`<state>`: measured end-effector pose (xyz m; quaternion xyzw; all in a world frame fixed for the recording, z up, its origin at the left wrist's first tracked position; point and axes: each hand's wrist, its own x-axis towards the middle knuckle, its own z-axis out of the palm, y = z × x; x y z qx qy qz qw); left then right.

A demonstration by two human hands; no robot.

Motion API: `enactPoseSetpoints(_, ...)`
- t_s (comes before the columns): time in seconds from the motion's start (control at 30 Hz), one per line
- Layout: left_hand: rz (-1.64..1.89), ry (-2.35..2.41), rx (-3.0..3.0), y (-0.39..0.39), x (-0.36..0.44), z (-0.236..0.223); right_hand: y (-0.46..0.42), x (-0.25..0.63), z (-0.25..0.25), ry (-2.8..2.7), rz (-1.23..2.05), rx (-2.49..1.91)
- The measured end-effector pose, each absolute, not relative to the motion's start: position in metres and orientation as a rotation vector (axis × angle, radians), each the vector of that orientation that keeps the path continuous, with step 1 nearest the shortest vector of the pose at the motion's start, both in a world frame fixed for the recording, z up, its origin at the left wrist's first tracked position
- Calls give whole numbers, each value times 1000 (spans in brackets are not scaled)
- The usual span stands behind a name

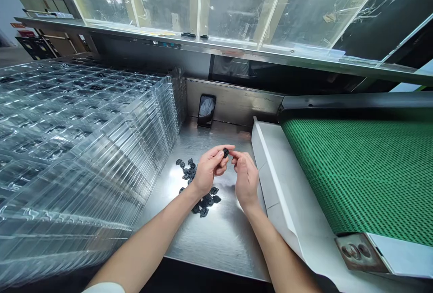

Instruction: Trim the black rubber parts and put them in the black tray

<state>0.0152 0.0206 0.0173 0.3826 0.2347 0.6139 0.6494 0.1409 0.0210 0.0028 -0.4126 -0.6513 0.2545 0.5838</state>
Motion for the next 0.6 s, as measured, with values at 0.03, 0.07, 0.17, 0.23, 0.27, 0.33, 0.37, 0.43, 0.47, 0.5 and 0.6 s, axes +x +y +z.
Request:
enactPoseSetpoints(0.03,1404,537,867,20,15,19,21,142,3,-1593,505,-949)
enactPoseSetpoints(0.07,1406,538,868,20,14,19,20,142,3,-1646,437,-937)
enactPoseSetpoints(0.17,1397,533,875,19,15,19,18,139,3,-1722,331,-945)
enactPoseSetpoints(0.23,1395,533,875,19,16,18,19,138,2,-1754,273,-956)
enactPoseSetpoints(0.27,1397,533,873,19,16,17,19,138,1,-1767,239,-960)
enactPoseSetpoints(0.33,1399,538,872,19,16,16,21,139,0,-1788,163,-974)
enactPoseSetpoints(0.37,1399,540,874,18,16,16,22,140,-1,-1796,127,-983)
enactPoseSetpoints(0.43,1397,541,874,18,16,17,23,141,-1,-1805,68,-998)
enactPoseSetpoints(0.47,1398,541,872,18,16,17,23,141,-1,-1805,42,-1001)
enactPoseSetpoints(0.5,1398,539,869,18,16,17,24,142,-1,-1803,20,-1001)
enactPoseSetpoints(0.6,1397,540,858,18,15,18,24,142,-2,-1795,-24,-987)
